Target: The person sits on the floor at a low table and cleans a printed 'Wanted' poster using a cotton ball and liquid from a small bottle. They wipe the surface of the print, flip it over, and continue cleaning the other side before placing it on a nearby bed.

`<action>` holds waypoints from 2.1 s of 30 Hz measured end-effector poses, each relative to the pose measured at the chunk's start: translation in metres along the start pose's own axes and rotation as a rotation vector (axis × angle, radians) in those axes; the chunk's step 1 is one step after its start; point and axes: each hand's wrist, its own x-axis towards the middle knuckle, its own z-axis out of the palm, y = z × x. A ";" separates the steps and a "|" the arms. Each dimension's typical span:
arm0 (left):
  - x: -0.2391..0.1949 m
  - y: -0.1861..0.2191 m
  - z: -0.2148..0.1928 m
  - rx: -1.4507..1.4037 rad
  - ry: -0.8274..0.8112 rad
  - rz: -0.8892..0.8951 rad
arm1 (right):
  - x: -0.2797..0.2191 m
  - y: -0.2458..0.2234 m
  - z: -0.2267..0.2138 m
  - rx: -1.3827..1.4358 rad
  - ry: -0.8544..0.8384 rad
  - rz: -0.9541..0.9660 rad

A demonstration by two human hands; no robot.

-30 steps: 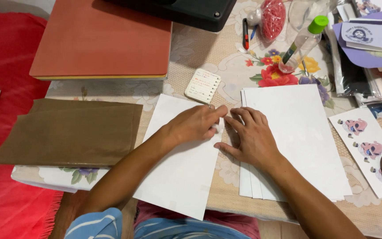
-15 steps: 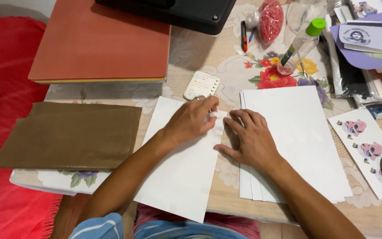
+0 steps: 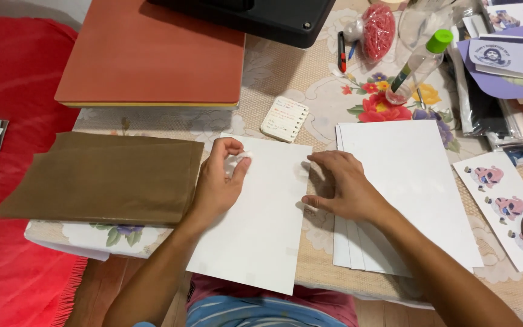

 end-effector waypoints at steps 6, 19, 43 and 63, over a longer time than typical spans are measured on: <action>-0.006 -0.034 0.002 0.047 0.082 -0.223 | -0.005 -0.051 -0.005 0.040 0.013 0.268; -0.019 -0.061 0.031 -0.835 0.354 -0.261 | -0.066 -0.100 0.042 0.674 0.405 0.127; -0.040 0.086 0.016 -1.447 0.445 -0.254 | -0.176 -0.189 0.053 -0.572 0.549 -0.742; -0.085 0.102 -0.006 -0.930 0.547 0.513 | -0.102 -0.130 -0.006 1.173 0.788 -0.116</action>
